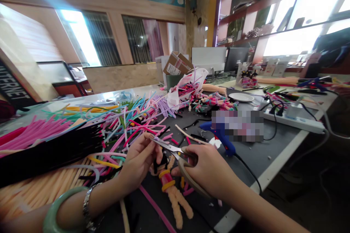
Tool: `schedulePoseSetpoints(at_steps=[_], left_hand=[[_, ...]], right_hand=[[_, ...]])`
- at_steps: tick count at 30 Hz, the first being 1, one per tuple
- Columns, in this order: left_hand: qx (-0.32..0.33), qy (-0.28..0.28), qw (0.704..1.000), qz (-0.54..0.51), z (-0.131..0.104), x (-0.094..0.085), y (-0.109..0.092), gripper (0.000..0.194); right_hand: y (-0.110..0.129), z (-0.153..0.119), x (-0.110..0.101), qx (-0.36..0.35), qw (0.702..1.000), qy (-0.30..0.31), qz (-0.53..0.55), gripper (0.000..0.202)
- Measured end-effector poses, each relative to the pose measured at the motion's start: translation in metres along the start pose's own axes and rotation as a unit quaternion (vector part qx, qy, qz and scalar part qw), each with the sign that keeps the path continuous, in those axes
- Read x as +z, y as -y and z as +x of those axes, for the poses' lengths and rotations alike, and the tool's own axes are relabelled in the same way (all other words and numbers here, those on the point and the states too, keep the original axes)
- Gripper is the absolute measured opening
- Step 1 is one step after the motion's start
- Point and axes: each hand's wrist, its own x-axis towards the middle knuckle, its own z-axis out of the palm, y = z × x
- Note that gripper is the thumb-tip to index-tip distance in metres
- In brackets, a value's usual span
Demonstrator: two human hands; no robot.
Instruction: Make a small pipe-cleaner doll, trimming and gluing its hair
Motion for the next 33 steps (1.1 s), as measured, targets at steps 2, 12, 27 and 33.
schedulePoseSetpoints(at_steps=[2, 12, 27, 33], left_hand=[[-0.002, 0.006, 1.000, -0.002, -0.0005, 0.0000, -0.0009, 0.014], [0.013, 0.013, 0.999, 0.027, -0.0014, 0.0004, -0.0018, 0.014], [-0.009, 0.035, 0.999, 0.039, -0.0034, -0.0010, 0.0010, 0.011], [-0.001, 0.046, 0.998, 0.040, -0.0026, -0.0019, 0.0010, 0.008]], right_hand=[[-0.0001, -0.0001, -0.0001, -0.004, 1.000, -0.006, -0.013, 0.023], [0.0026, -0.0002, -0.0014, -0.012, 0.994, -0.048, -0.102, 0.033], [0.0014, -0.0015, 0.0040, -0.066, 0.993, -0.054, -0.081, 0.036], [0.0048, -0.0020, 0.0048, -0.082, 0.991, -0.064, -0.080, 0.040]])
